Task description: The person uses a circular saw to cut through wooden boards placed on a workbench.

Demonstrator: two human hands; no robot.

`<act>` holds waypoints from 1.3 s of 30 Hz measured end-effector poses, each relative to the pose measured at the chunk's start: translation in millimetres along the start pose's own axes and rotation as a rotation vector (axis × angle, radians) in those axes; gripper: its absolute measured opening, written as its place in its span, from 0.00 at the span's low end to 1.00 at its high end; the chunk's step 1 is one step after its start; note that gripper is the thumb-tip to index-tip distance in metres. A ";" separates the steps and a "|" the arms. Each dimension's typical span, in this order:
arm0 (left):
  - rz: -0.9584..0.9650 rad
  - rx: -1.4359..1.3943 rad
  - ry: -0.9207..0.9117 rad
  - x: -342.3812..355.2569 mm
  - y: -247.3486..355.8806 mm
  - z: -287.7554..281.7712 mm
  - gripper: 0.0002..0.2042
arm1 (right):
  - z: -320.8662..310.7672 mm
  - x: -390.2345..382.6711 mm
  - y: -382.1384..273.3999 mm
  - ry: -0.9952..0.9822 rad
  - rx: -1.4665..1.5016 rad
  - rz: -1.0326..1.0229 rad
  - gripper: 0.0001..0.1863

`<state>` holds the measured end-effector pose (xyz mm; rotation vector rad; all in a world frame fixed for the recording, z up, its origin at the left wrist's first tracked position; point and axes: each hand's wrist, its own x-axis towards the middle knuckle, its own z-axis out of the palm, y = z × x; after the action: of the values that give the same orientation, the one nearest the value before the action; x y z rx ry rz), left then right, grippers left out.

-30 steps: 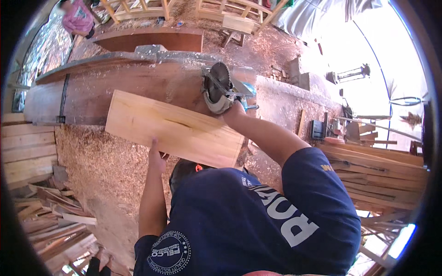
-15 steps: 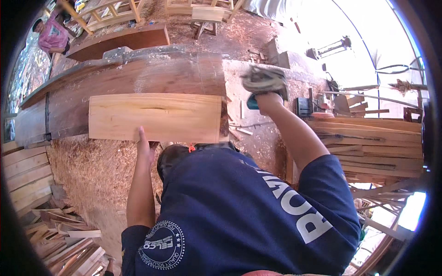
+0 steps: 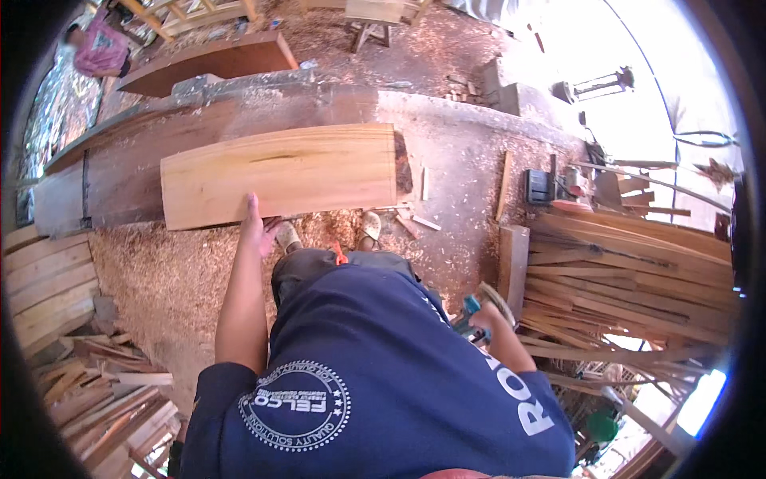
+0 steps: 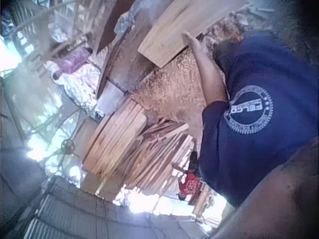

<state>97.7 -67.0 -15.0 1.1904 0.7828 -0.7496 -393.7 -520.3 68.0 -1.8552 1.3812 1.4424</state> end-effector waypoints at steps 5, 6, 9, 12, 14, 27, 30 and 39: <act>0.049 -0.013 0.037 -22.1 17.2 12.6 0.44 | 31.6 -35.1 -2.2 -0.049 0.414 -0.025 0.13; 0.057 -0.044 0.036 -22.0 21.3 15.9 0.42 | 28.9 -36.6 -3.5 -0.069 0.415 -0.028 0.12; 0.078 -0.040 -0.077 -21.1 39.9 20.1 0.41 | 23.5 -39.8 -18.5 -0.049 0.403 -0.069 0.13; -0.126 -0.022 -0.178 -25.3 39.4 25.4 0.35 | 18.9 -33.8 -31.4 0.034 0.371 -0.095 0.18; -0.270 0.041 -0.322 -34.2 30.2 40.0 0.33 | 16.4 -25.0 -37.4 0.132 0.267 -0.132 0.23; 0.590 1.521 0.875 55.3 177.0 -86.5 0.33 | 22.1 -47.4 -48.9 0.357 0.529 -0.127 0.28; 0.662 1.304 0.612 75.9 222.4 -147.6 0.36 | 36.0 -33.2 -48.1 0.239 0.553 -0.073 0.27; 0.480 1.204 0.424 67.0 226.5 -155.3 0.25 | 90.7 -39.1 -12.0 0.181 0.762 -0.019 0.15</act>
<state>303.3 124.9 13.6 2.5713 0.2807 -0.5383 -426.2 -426.3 65.7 -1.4912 1.6763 0.5919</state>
